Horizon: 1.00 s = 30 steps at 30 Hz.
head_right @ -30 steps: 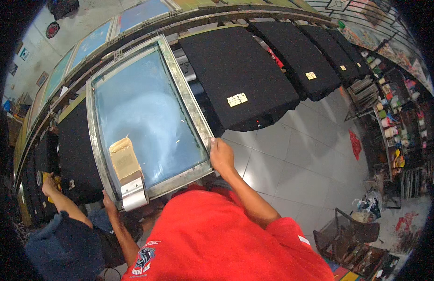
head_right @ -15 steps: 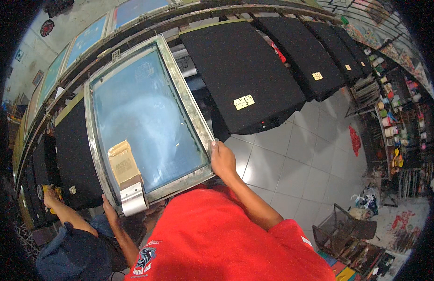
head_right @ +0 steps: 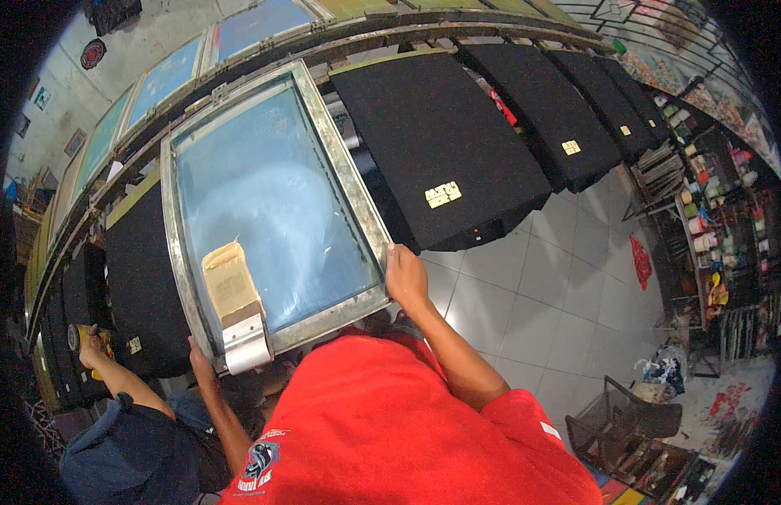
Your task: The person performs screen printing by manually dragging a squeegee with white ink across a screen over several black t-shirts on a long printing table, then moves to a separate station to replenish ink in a container using a spatula.
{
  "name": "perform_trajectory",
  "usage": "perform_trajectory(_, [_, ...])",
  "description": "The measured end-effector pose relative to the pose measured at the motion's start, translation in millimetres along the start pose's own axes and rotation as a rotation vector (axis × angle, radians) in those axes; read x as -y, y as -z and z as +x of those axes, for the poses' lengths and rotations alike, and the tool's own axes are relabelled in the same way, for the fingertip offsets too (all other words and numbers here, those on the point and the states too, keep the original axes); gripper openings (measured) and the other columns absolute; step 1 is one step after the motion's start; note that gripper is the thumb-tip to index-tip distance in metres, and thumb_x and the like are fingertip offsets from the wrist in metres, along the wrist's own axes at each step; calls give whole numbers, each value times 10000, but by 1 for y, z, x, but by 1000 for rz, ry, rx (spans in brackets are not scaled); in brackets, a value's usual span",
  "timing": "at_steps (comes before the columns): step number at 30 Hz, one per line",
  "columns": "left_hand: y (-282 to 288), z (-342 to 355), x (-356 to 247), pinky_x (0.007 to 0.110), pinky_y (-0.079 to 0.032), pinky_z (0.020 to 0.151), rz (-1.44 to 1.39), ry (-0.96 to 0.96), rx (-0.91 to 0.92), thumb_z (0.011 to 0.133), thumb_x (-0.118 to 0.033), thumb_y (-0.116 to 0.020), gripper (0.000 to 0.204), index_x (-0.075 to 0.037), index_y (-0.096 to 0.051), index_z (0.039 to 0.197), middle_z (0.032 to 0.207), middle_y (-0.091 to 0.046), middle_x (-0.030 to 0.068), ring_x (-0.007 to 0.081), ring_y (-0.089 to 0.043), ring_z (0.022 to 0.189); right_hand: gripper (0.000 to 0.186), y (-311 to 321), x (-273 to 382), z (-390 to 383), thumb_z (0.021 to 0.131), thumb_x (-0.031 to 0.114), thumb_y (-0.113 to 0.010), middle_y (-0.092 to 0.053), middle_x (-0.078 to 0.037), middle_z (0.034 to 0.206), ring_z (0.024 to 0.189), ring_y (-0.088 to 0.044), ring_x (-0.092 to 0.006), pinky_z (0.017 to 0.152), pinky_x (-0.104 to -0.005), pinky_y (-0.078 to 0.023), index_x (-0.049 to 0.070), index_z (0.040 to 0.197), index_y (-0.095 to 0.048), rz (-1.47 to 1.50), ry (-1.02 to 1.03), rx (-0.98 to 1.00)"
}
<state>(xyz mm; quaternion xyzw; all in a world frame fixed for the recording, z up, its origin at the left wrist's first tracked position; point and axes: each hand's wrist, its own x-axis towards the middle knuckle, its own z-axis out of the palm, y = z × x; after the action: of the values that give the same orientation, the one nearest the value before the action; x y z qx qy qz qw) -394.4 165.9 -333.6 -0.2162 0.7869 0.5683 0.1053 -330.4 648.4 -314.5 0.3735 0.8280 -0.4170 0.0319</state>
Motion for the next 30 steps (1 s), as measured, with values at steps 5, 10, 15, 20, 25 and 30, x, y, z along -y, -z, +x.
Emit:
perform_trajectory(5, [4,4,7,302,-430,821,41,16,27,1016,-453,-334,608,89,-606,1044,961,-630,89,196,-567,860,435,-3,-2,-2,979,327,-365,-631,-281,922,904,-586,-467,792,-507,-441,-16,939,-629,19,5,-19])
perform_trajectory(10, [-8,3,-1,302,-429,771,81,-12,-31,1017,-455,-333,608,86,-606,983,891,-606,67,174,-533,795,439,-6,-3,1,974,332,-370,-630,-288,918,899,-588,-470,788,-507,-440,-17,933,-634,52,13,-55])
perform_trajectory(15, [-6,4,0,305,-431,793,123,-30,-16,1015,-458,-334,615,95,-603,1006,918,-617,80,189,-548,823,444,-6,-3,3,974,335,-370,-626,-293,903,885,-586,-477,785,-512,-437,-21,927,-632,40,18,-47])
perform_trajectory(20, [-3,16,13,313,-428,844,67,0,-8,1015,-457,-333,627,109,-593,1081,1000,-630,111,217,-568,908,448,-7,-1,9,974,335,-368,-623,-294,891,881,-581,-483,782,-520,-435,-24,900,-626,13,7,-34])
perform_trajectory(25, [-5,9,12,319,-427,855,51,0,15,1017,-452,-328,626,111,-589,1098,1020,-631,123,223,-571,931,440,-8,-3,4,976,326,-365,-621,-297,887,883,-580,-482,784,-527,-431,-21,895,-622,35,23,-46])
perform_trajectory(30, [-6,9,10,325,-434,848,81,-20,31,1018,-454,-322,631,111,-589,1097,1018,-637,127,230,-581,920,420,-12,-7,2,975,321,-368,-623,-290,900,881,-580,-480,780,-527,-433,-15,919,-614,31,32,-50])
